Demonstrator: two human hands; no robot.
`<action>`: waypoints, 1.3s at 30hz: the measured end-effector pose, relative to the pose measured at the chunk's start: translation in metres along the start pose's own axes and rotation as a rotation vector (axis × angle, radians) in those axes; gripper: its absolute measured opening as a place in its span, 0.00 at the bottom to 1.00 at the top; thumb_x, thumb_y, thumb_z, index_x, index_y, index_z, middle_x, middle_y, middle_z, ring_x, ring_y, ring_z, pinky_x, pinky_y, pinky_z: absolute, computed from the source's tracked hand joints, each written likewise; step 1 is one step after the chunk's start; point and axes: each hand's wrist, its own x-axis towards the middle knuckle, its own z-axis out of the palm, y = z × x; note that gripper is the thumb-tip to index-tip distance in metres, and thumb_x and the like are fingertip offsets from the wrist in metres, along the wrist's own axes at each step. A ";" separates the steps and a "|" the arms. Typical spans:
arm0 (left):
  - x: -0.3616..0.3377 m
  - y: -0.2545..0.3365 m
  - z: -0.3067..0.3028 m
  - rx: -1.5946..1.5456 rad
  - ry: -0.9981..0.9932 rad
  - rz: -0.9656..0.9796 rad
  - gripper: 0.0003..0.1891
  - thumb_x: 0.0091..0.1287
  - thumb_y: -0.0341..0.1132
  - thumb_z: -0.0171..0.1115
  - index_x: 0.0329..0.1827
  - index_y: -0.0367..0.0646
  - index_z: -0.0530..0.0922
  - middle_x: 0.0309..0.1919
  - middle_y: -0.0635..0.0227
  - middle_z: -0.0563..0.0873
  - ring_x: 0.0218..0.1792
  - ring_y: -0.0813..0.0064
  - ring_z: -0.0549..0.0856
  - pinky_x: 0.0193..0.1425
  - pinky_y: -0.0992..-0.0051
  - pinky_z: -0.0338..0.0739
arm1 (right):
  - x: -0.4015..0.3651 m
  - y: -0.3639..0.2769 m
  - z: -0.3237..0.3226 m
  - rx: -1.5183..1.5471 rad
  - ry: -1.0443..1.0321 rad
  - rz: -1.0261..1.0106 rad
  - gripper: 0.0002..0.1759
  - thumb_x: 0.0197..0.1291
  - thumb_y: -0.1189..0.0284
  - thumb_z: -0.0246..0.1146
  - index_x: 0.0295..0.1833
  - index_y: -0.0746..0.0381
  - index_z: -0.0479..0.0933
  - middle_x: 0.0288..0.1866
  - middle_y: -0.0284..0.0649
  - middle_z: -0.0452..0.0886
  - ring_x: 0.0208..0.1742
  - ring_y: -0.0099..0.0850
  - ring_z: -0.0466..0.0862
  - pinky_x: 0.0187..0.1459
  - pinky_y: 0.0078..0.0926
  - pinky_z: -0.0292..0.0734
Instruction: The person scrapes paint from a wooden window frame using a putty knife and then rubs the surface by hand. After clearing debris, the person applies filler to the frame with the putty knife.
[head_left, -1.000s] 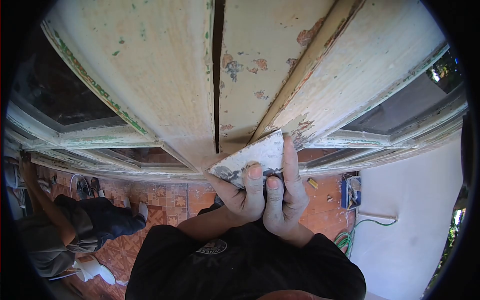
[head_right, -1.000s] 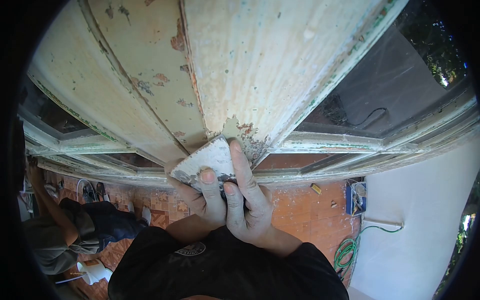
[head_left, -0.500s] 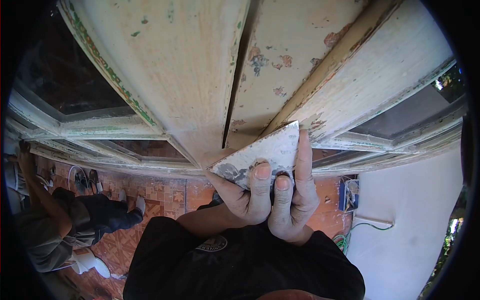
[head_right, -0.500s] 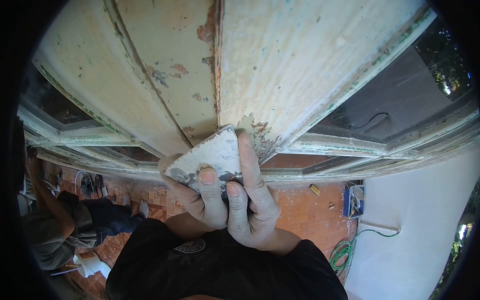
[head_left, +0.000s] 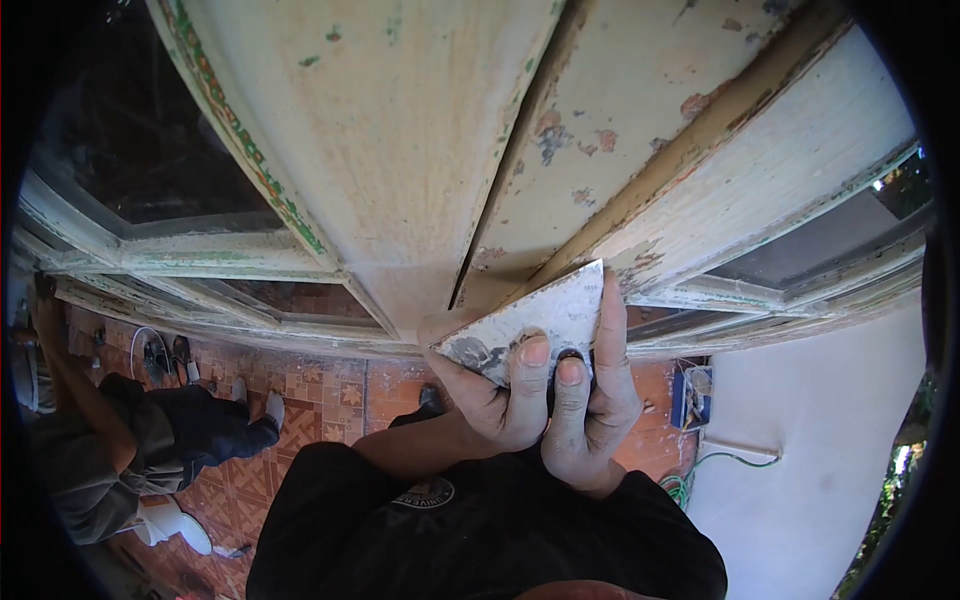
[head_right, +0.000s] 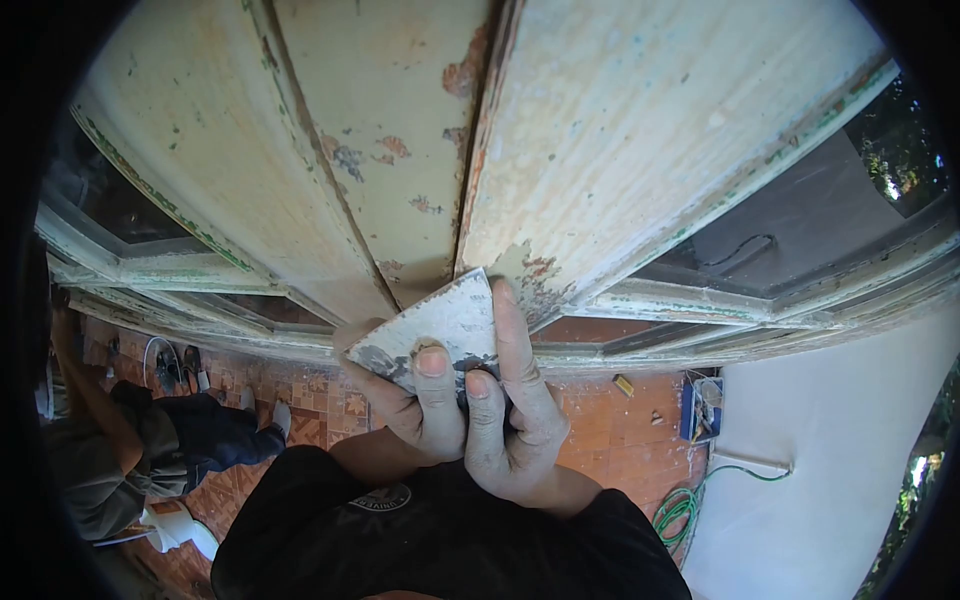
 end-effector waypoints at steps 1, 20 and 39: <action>0.000 0.001 -0.001 -0.085 0.003 -0.004 0.21 0.70 0.39 0.48 0.52 0.25 0.62 0.45 0.55 0.71 0.42 0.71 0.77 0.43 0.77 0.76 | -0.001 0.000 0.000 -0.002 -0.005 0.008 0.31 0.69 0.67 0.42 0.68 0.80 0.48 0.68 0.58 0.59 0.68 0.39 0.61 0.65 0.30 0.57; 0.019 0.013 0.009 -0.066 0.061 0.128 0.30 0.72 0.49 0.40 0.62 0.26 0.56 0.48 0.52 0.69 0.43 0.64 0.73 0.47 0.69 0.70 | 0.002 0.003 -0.004 -0.149 0.064 -0.126 0.29 0.69 0.68 0.42 0.66 0.81 0.52 0.65 0.58 0.64 0.65 0.39 0.67 0.63 0.28 0.62; 0.025 0.019 0.010 -0.031 0.035 -0.015 0.33 0.68 0.48 0.47 0.61 0.24 0.55 0.52 0.53 0.69 0.48 0.67 0.74 0.51 0.70 0.71 | 0.004 -0.001 -0.013 -0.109 -0.012 -0.086 0.29 0.68 0.69 0.43 0.67 0.79 0.53 0.63 0.58 0.67 0.62 0.37 0.70 0.59 0.25 0.65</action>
